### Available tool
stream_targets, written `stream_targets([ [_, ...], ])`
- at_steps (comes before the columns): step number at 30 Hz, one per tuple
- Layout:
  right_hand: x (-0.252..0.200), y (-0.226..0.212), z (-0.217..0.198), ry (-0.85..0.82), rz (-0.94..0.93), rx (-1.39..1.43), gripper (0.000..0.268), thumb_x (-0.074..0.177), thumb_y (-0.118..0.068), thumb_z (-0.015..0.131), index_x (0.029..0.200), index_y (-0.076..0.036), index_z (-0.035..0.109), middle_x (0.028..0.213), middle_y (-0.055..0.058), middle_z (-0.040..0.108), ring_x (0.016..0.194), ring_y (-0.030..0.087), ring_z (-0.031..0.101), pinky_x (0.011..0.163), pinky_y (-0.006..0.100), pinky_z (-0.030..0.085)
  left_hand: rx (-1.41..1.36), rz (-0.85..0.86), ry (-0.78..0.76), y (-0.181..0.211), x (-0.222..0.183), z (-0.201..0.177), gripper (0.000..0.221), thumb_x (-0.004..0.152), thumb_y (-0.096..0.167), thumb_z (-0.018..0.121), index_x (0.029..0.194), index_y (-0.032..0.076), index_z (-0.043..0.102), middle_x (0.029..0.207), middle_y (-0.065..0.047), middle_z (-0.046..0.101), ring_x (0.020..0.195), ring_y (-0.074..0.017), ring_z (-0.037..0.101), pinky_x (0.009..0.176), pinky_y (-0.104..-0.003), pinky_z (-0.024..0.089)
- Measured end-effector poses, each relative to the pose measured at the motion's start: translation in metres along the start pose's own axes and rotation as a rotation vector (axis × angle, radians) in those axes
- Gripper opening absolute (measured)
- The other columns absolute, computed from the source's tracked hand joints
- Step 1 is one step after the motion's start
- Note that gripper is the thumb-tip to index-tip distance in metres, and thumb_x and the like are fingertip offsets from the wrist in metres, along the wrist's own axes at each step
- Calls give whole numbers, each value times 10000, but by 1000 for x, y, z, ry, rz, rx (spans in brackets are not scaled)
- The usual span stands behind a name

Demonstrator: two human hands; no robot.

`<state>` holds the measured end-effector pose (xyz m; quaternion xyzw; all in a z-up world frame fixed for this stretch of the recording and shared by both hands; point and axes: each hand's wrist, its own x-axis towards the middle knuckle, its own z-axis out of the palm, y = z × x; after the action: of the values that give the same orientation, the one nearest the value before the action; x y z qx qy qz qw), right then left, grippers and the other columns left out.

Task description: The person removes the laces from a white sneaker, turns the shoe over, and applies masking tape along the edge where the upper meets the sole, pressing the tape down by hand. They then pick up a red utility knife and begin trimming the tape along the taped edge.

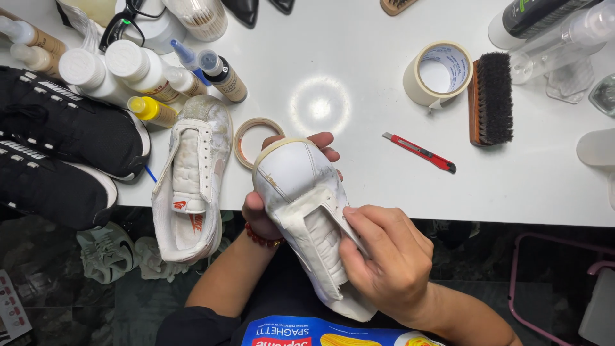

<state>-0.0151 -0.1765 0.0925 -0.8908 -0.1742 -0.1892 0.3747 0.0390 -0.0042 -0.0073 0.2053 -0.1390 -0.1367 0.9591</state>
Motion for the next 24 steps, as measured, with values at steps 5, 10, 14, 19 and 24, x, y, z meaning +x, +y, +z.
stream_targets([
  [5,-3,-3,5,-40,-45,7,429,679,69,756,1104,81,706,983,160,687,771,244,692,623,311,564,-251,-145,-10,-5,-8,-27,1198,848,642,824,1605,-78,237,1426,-234,484,1330,-373,541,1074,-466,520],
  [10,-6,-4,8,-92,-111,38,509,662,40,773,1157,92,670,1088,222,658,931,339,692,768,374,585,-518,-194,-65,-14,3,-32,1245,809,664,793,1637,-47,196,1482,-230,504,1348,-399,545,1108,-528,519],
  [14,-18,9,12,-11,-72,44,442,720,95,772,1152,87,682,1072,186,677,924,296,702,765,345,590,-311,-88,156,-16,19,-15,1239,771,690,761,1599,-17,168,1579,-211,432,1467,-372,435,1178,-556,423],
  [19,-13,24,14,104,-71,-44,386,760,128,763,1138,67,709,1049,164,690,913,266,702,745,321,584,73,-33,299,-9,19,-8,1131,901,648,709,1614,-44,167,1588,-279,377,1471,-395,401,1209,-520,400],
  [24,-12,34,24,167,-70,-157,382,764,118,774,1135,47,718,1050,152,679,922,285,683,775,363,570,672,-16,215,1,13,8,1004,968,481,676,1628,77,36,1638,-174,269,1475,-304,421,1198,-443,419],
])
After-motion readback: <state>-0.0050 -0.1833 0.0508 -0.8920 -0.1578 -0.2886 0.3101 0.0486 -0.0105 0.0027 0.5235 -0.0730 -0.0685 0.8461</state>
